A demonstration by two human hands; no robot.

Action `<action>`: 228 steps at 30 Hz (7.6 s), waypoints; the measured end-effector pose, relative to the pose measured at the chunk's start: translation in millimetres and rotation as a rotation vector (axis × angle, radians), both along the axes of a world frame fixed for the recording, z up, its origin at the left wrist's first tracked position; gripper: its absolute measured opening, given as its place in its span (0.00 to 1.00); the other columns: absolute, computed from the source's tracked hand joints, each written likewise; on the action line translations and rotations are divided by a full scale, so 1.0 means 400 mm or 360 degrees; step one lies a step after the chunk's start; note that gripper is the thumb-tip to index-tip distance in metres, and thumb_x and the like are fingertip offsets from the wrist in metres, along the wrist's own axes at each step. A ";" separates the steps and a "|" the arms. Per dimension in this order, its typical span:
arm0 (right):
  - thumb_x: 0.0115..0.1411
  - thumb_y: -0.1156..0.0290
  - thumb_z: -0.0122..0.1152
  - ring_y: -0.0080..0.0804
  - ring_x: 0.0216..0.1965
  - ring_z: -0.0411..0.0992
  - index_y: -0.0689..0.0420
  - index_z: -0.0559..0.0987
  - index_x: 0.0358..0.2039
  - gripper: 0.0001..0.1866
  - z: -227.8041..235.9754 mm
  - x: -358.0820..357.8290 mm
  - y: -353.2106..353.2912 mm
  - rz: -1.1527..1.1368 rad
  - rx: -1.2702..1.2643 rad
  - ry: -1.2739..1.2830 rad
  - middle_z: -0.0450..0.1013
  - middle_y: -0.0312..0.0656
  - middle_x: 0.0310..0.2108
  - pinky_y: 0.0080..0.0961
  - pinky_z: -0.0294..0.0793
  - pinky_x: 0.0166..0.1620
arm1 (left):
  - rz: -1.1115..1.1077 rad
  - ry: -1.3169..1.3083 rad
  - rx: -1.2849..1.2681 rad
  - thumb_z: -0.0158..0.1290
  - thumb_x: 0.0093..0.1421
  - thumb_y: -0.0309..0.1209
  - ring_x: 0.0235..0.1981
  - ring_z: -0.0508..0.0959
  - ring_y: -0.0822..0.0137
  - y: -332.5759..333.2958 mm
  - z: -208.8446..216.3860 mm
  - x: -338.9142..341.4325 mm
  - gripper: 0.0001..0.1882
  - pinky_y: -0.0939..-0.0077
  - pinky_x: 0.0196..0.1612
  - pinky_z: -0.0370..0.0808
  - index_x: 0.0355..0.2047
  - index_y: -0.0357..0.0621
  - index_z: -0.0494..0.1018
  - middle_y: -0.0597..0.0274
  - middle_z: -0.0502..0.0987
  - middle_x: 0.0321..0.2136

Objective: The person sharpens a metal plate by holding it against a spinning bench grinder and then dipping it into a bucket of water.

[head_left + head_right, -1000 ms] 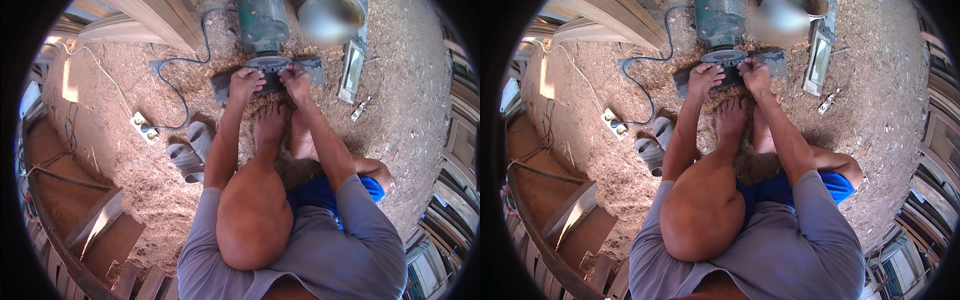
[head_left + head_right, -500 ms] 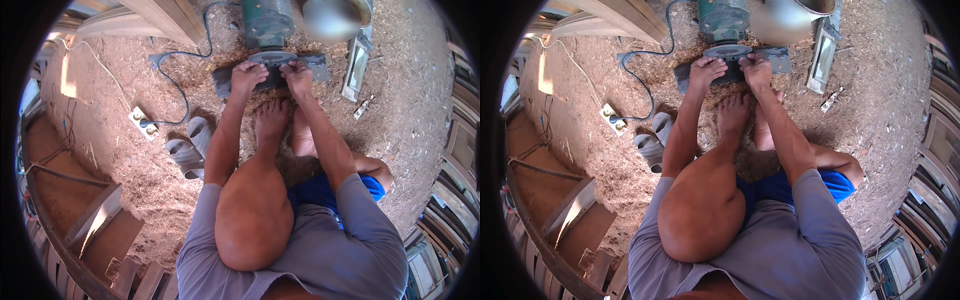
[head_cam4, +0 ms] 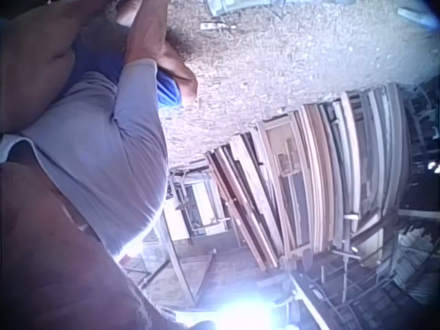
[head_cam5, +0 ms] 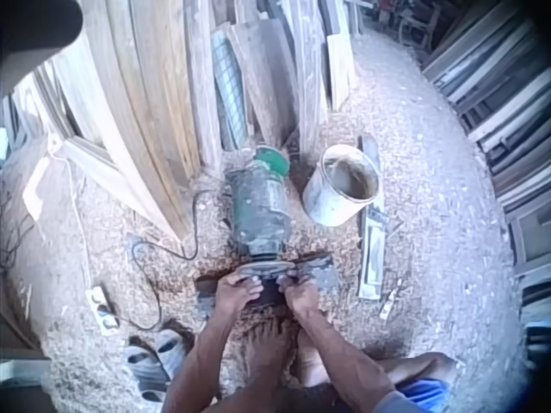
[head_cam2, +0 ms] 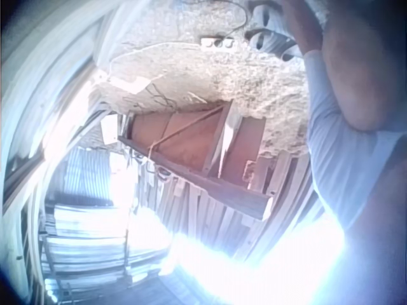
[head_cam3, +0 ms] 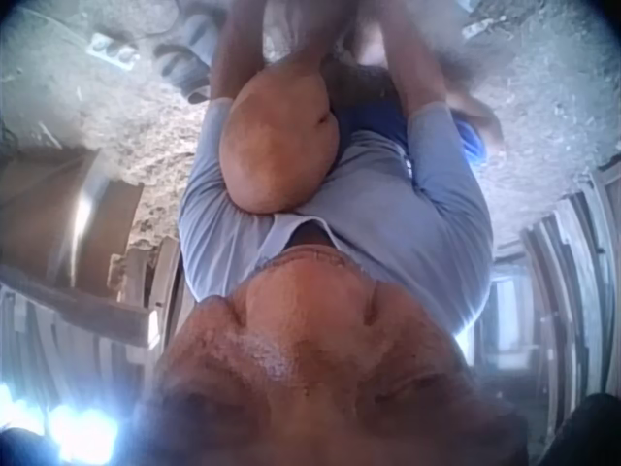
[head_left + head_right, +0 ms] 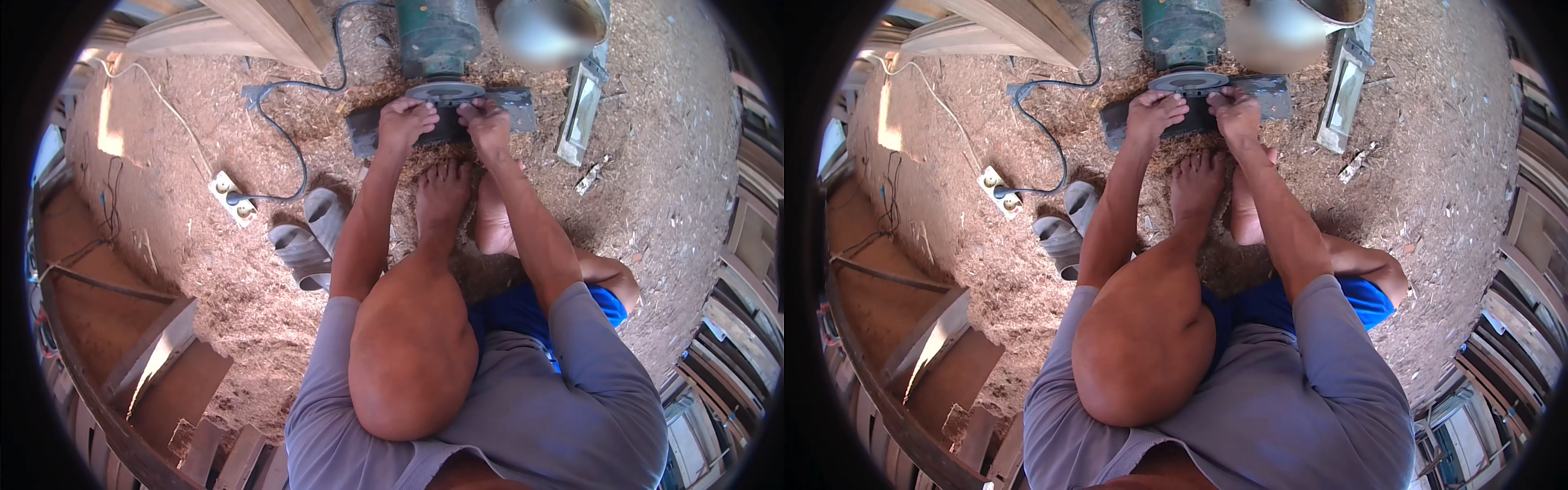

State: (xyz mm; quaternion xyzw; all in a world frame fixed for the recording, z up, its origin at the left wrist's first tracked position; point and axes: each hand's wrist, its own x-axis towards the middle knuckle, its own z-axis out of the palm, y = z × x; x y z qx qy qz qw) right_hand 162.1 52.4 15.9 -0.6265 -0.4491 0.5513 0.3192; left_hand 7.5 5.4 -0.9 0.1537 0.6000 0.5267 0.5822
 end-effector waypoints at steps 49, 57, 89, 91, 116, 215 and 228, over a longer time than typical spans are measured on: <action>0.49 0.70 0.69 0.22 0.23 0.74 0.63 0.78 0.32 0.13 -0.037 -0.025 -0.017 0.0003 0.0103 -0.0224 0.77 0.40 0.22 0.19 0.71 0.30 | 0.0165 -0.0034 -0.0007 0.53 0.58 0.22 0.26 0.81 0.65 -0.011 -0.005 -0.009 0.05 0.79 0.26 0.79 0.34 0.33 0.71 0.53 0.78 0.29; 0.50 0.71 0.68 0.21 0.21 0.72 0.63 0.78 0.31 0.10 -0.049 -0.022 -0.016 -0.0051 0.0155 -0.0033 0.76 0.40 0.21 0.19 0.70 0.26 | 0.0115 -0.0028 0.0011 0.54 0.58 0.23 0.27 0.81 0.65 -0.008 -0.001 -0.008 0.06 0.79 0.27 0.79 0.35 0.32 0.71 0.52 0.78 0.29; 0.61 0.80 0.53 0.16 0.30 0.69 0.63 0.76 0.43 0.10 0.095 0.044 -0.185 0.0268 -0.0276 0.0775 0.74 0.35 0.31 0.14 0.70 0.36 | 0.0146 -0.0482 0.0297 0.52 0.60 0.23 0.34 0.79 0.68 -0.144 0.100 -0.022 0.09 0.72 0.35 0.81 0.42 0.37 0.72 0.57 0.77 0.35; 0.60 0.78 0.55 0.16 0.31 0.69 0.63 0.77 0.42 0.09 0.099 0.050 -0.183 0.0341 -0.0250 0.0745 0.74 0.35 0.32 0.14 0.70 0.37 | 0.0124 -0.0426 0.0279 0.52 0.60 0.22 0.32 0.79 0.68 -0.143 0.098 -0.019 0.10 0.72 0.34 0.81 0.43 0.38 0.71 0.58 0.77 0.36; 0.59 0.73 0.60 0.16 0.26 0.66 0.61 0.78 0.38 0.07 0.211 0.038 -0.219 0.0467 -0.0709 0.1165 0.73 0.32 0.27 0.14 0.67 0.33 | -0.0243 -0.1232 0.0729 0.54 0.60 0.44 0.38 0.78 0.65 -0.173 0.169 -0.036 0.28 0.67 0.43 0.76 0.51 0.33 0.68 0.57 0.77 0.36; 0.55 0.72 0.63 0.19 0.23 0.74 0.63 0.77 0.34 0.09 0.000 -0.016 -0.008 0.0052 -0.0025 0.0007 0.77 0.39 0.25 0.16 0.69 0.24 | -0.0063 0.0255 -0.0061 0.54 0.59 0.26 0.25 0.81 0.70 -0.009 0.018 -0.021 0.10 0.83 0.24 0.76 0.38 0.33 0.71 0.53 0.80 0.29; 0.55 0.73 0.63 0.21 0.24 0.74 0.62 0.77 0.33 0.08 -0.001 -0.021 -0.017 -0.0037 -0.0056 0.0087 0.77 0.39 0.26 0.15 0.69 0.25 | -0.0038 0.0179 0.0032 0.54 0.59 0.25 0.26 0.81 0.68 -0.009 -0.004 -0.025 0.09 0.82 0.24 0.77 0.37 0.32 0.70 0.51 0.79 0.29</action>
